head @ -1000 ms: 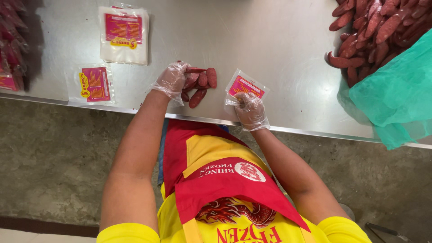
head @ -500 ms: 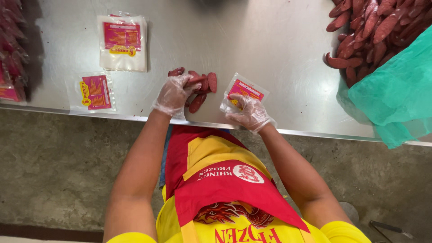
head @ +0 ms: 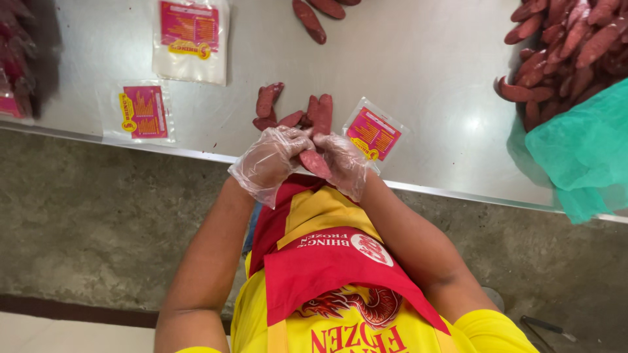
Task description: The person places red sausage pieces into small clear plastic bags on a stainless steel table. They pick up the sausages from a pile, insert them into the bags, and set the filled bags aside. A digital scale and a large green mesh bag of sausages are visible nearby.
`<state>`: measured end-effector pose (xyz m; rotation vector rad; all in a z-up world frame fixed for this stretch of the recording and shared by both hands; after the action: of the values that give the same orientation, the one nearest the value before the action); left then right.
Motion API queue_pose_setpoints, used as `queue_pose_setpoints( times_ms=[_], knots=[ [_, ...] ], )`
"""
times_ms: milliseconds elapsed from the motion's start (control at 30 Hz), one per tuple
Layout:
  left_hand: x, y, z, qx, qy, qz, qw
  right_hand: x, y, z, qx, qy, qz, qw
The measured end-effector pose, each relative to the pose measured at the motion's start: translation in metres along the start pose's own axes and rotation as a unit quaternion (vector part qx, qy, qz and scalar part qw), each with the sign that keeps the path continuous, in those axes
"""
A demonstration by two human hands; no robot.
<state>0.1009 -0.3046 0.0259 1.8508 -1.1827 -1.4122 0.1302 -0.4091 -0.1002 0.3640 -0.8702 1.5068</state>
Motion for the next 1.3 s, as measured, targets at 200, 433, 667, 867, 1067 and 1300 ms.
queue_pose_setpoints(
  times_ms=[200, 433, 667, 867, 1067, 1300],
  knots=[
    [0.029, -0.036, 0.035, -0.248, 0.035, 0.400, 0.881, -0.009, 0.005, -0.001, 0.009, -0.037, 0.146, 0.988],
    [0.015, -0.084, 0.088, -0.460, 0.028, 0.223, 0.859, -0.052, 0.001, -0.019, 0.003, -0.016, 0.248, 0.969],
    [-0.047, -0.065, 0.081, -0.256, 0.163, 0.006, 0.953, 0.013, -0.043, -0.030, -0.150, 0.007, 0.487, 0.861],
    [0.019, -0.107, 0.108, -0.474, 0.165, 0.312, 0.807, 0.038, -0.132, 0.010, -0.396, 0.034, 0.627, 0.670],
    [0.108, -0.086, 0.116, -0.515, -0.050, 0.388, 0.763, -0.007, -0.091, 0.059, -0.334, 0.014, 0.750, 0.571],
    [0.153, -0.096, 0.129, -0.549, -0.060, 0.464, 0.693, -0.083, -0.067, 0.061, -0.392, 0.136, 0.667, 0.619]
  ],
)
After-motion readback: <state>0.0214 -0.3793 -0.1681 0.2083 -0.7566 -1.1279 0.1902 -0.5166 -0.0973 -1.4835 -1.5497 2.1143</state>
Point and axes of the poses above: each hand's wrist, its own z-axis away from the middle knuckle, its own x-axis out of the palm, y = z × x, the point moved 9 cm from there along -z, towards the middle knuckle
